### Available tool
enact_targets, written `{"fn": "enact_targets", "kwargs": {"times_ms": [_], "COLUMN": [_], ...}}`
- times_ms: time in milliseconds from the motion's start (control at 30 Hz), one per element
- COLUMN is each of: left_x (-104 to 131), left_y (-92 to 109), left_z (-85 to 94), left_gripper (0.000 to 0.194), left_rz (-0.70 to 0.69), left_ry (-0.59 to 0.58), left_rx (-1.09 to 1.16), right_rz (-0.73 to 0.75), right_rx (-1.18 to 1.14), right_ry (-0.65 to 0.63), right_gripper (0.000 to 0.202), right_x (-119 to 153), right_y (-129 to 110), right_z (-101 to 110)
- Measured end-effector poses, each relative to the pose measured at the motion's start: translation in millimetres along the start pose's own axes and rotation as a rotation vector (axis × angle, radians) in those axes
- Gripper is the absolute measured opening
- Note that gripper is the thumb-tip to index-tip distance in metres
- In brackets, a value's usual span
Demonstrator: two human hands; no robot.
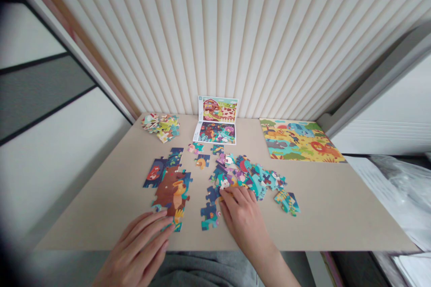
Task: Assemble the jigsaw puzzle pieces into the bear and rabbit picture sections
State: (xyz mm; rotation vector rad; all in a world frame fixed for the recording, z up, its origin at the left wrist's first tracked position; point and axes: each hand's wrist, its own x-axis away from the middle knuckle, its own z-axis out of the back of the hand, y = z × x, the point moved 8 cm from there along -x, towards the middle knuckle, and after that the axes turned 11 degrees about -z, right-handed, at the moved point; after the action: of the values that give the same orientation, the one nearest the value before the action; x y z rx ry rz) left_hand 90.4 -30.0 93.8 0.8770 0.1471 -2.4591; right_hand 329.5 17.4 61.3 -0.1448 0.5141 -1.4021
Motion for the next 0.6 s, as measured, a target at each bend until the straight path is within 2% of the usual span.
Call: {"fn": "enact_targets", "kwargs": {"times_ms": [300, 600], "left_x": [10.5, -0.1], "left_y": [-10.0, -12.7], "left_z": [-1.1, -4.5], "left_gripper": [0.03, 0.031], "left_rz": [0.035, 0.063], "left_ry": [-0.013, -0.006], "left_rx": [-0.028, -0.002], "right_rz": [-0.058, -0.186], "right_rx": [-0.084, -0.362], "right_ry": [-0.042, -0.069], "right_gripper": [0.029, 0.038], "right_x": [-10.0, -16.6], "right_y": [12.2, 31.1], "right_z": [-10.4, -0.2]}}
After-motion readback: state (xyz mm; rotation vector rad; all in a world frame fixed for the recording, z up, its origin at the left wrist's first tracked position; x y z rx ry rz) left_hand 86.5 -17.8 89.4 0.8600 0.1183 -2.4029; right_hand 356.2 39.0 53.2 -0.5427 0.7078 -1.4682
